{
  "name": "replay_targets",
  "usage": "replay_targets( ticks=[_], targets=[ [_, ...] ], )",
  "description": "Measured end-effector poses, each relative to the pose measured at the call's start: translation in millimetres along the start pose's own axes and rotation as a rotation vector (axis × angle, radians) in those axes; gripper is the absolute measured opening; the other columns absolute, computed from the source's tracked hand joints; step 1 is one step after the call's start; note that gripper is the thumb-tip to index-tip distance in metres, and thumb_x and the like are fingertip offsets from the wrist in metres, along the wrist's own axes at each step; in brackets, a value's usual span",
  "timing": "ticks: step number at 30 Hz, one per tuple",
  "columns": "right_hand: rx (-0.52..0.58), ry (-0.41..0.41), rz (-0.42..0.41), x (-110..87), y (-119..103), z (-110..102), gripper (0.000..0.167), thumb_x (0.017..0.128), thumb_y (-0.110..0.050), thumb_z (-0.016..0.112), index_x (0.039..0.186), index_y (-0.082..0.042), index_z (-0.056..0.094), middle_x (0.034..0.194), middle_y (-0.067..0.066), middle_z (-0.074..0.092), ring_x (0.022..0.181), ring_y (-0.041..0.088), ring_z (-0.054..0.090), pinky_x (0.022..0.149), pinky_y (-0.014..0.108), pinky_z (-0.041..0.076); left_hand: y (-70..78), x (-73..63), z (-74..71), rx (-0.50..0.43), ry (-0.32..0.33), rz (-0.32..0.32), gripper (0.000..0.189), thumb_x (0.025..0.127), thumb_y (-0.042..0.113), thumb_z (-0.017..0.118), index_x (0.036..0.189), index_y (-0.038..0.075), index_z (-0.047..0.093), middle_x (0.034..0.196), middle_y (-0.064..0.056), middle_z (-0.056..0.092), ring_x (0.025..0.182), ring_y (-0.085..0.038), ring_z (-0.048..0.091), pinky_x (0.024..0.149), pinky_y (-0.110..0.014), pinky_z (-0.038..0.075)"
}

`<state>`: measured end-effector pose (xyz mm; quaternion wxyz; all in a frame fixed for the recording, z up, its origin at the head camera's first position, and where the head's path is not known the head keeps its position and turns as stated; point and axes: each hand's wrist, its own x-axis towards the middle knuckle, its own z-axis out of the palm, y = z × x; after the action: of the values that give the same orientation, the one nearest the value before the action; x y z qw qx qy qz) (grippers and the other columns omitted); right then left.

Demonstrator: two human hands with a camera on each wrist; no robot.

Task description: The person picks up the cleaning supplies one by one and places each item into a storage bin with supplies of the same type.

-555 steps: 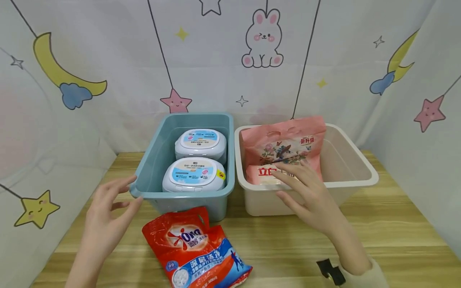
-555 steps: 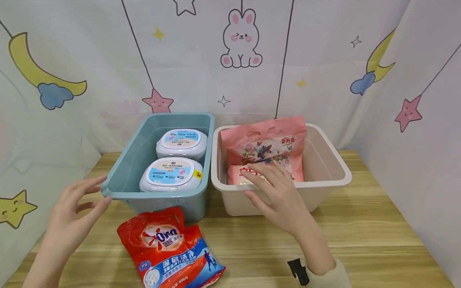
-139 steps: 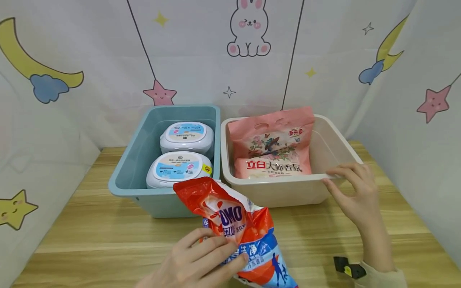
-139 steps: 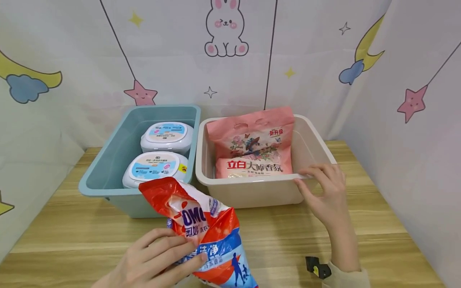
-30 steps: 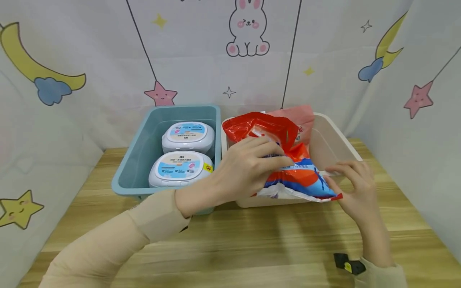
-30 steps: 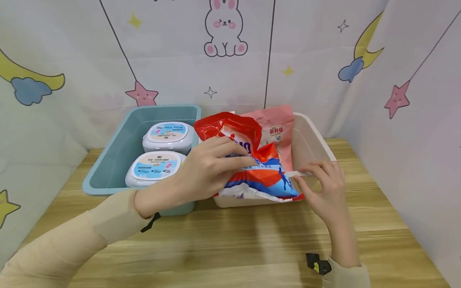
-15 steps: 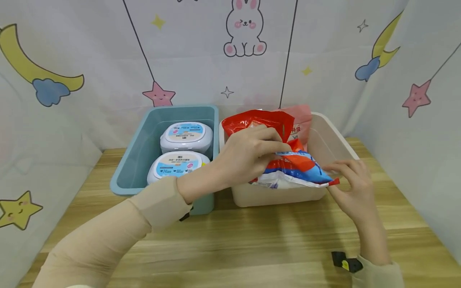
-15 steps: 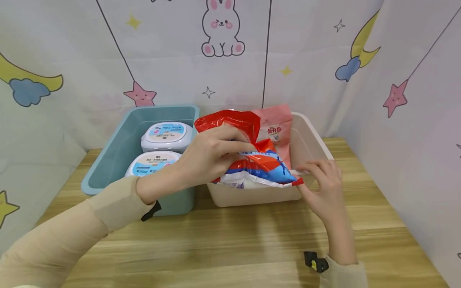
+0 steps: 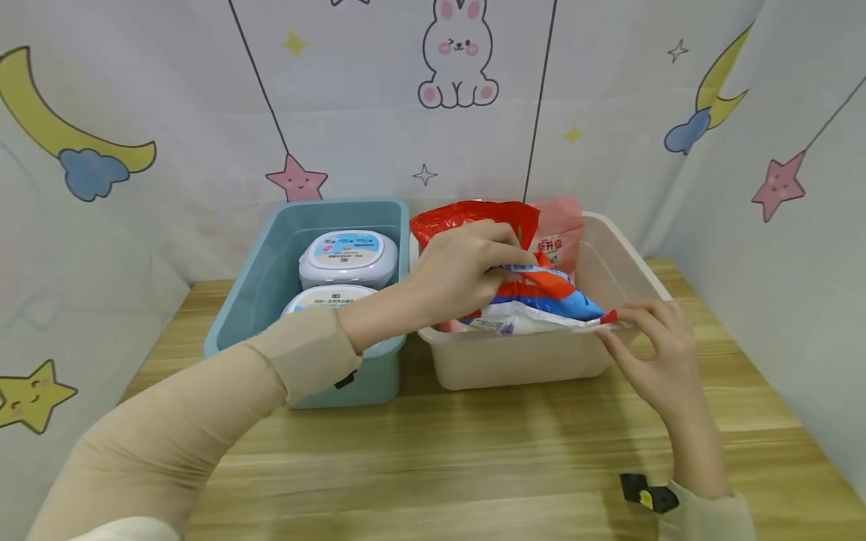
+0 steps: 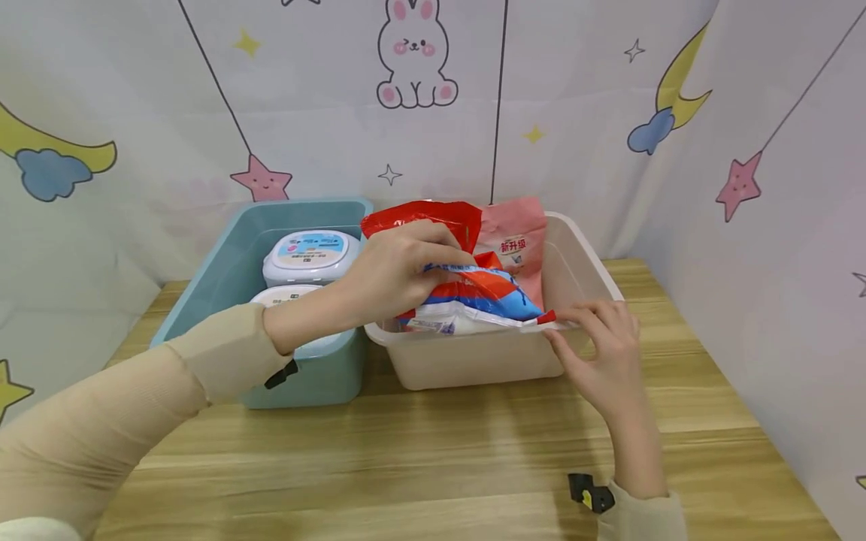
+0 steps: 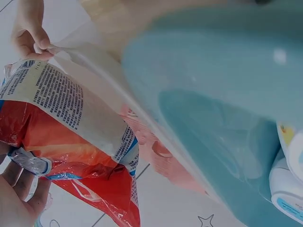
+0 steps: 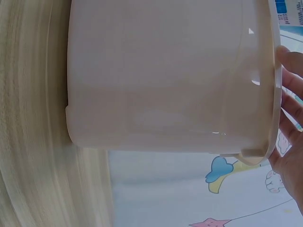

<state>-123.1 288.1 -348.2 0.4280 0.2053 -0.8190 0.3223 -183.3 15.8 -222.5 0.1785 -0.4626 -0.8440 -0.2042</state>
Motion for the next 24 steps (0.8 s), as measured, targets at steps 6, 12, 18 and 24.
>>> replay_targets(
  ticks=[6,12,18,24],
  targets=[
    [0.014,-0.006,0.022,-2.6,-1,0,0.048,0.087,-0.048,0.066,0.090,-0.001,0.073,0.090,0.014,0.065,0.096,0.005,0.046,0.086,0.019,0.029,-6.2,2.6,2.2,0.007,-0.063,-0.079,0.026,0.088,0.012,0.064,0.111,0.020,0.074,0.102,0.002,0.068,0.095,-0.013,0.059,0.070,-0.024,0.052],
    [0.005,0.007,-0.002,-3.4,0,0,0.051,0.088,-0.051,0.063,0.088,-0.001,0.073,0.087,0.014,0.064,0.092,0.009,0.046,0.083,0.019,0.029,-9.3,5.1,4.9,-0.004,-0.105,-0.107,0.027,0.088,0.013,0.064,0.112,0.019,0.074,0.104,0.001,0.069,0.095,-0.014,0.059,0.071,-0.025,0.052],
    [-0.007,0.011,-0.010,-1.5,1,-2,0.053,0.088,-0.051,0.063,0.087,0.001,0.073,0.087,0.015,0.064,0.092,0.010,0.046,0.084,0.019,0.029,-12.0,12.1,8.9,0.004,-0.158,-0.132,0.027,0.088,0.017,0.065,0.113,0.020,0.073,0.105,0.001,0.068,0.096,-0.014,0.060,0.070,-0.024,0.052],
    [-0.007,-0.009,0.003,0.5,1,-2,0.053,0.089,-0.052,0.061,0.089,0.000,0.073,0.089,0.013,0.064,0.092,0.014,0.047,0.086,0.020,0.028,-17.0,16.0,11.8,0.015,-0.200,-0.182,0.029,0.087,0.018,0.066,0.116,0.021,0.072,0.107,0.000,0.067,0.097,-0.015,0.059,0.071,-0.025,0.053]
  ],
)
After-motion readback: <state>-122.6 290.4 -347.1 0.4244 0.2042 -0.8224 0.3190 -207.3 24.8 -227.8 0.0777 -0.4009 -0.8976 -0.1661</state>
